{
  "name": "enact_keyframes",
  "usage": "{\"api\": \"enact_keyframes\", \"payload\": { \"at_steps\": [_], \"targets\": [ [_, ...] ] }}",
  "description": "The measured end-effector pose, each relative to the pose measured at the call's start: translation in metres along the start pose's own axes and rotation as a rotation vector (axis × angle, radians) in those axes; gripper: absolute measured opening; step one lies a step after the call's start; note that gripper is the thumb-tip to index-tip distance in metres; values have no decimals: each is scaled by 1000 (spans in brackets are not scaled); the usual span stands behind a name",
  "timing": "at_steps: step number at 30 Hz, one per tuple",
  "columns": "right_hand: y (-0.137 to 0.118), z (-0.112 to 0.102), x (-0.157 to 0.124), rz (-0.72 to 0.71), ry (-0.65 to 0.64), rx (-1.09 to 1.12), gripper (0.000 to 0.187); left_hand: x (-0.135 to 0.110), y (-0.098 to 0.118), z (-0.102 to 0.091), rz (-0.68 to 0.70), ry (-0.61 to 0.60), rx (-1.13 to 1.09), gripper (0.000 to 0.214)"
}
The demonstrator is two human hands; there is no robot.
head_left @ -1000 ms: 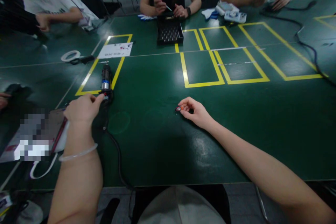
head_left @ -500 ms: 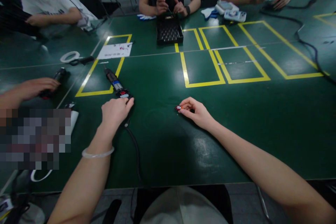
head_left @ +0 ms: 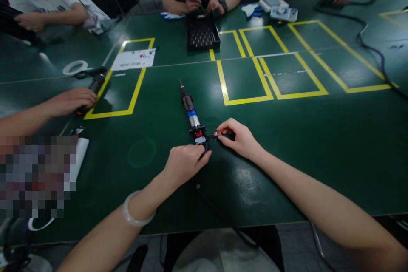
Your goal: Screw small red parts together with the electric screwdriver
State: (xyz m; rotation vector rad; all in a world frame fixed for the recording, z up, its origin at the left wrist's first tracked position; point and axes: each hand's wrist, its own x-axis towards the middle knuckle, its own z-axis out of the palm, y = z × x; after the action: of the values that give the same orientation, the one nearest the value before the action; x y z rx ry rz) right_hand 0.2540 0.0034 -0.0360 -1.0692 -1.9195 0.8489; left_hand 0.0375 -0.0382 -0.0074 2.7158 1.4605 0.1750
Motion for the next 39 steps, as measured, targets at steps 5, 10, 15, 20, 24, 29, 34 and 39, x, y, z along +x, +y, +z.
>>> {"api": "enact_keyframes", "payload": {
  "at_steps": [5, 10, 15, 20, 24, 29, 34, 39],
  "targets": [
    [-4, -1, 0, -10, -75, -107, 13, -2, 11, 1, 137, 33, -80, 38],
    [-6, -2, 0, -28, -144, -133, 13, -3, 11, 1, 173, 46, -108, 37],
    [-6, -2, -1, 28, -110, -89, 16, -3, 10, -1, 150, -8, -126, 40],
    [-4, -5, -1, -4, -94, -80, 6, -2, 9, -4, 128, -77, -157, 43],
    [-5, -5, 0, 3, -107, -60, 10, -2, 2, -9, 106, -115, -232, 44],
    [-11, -2, -1, -21, -183, -58, 17, 2, -8, -17, -165, 110, -339, 37],
    [-15, 2, -1, -118, -259, -50, 30, 9, -14, -14, -207, 138, -361, 57],
    [-15, -1, 0, -190, -330, -56, 41, 12, -21, -5, -224, -12, -335, 63]
  ]
}}
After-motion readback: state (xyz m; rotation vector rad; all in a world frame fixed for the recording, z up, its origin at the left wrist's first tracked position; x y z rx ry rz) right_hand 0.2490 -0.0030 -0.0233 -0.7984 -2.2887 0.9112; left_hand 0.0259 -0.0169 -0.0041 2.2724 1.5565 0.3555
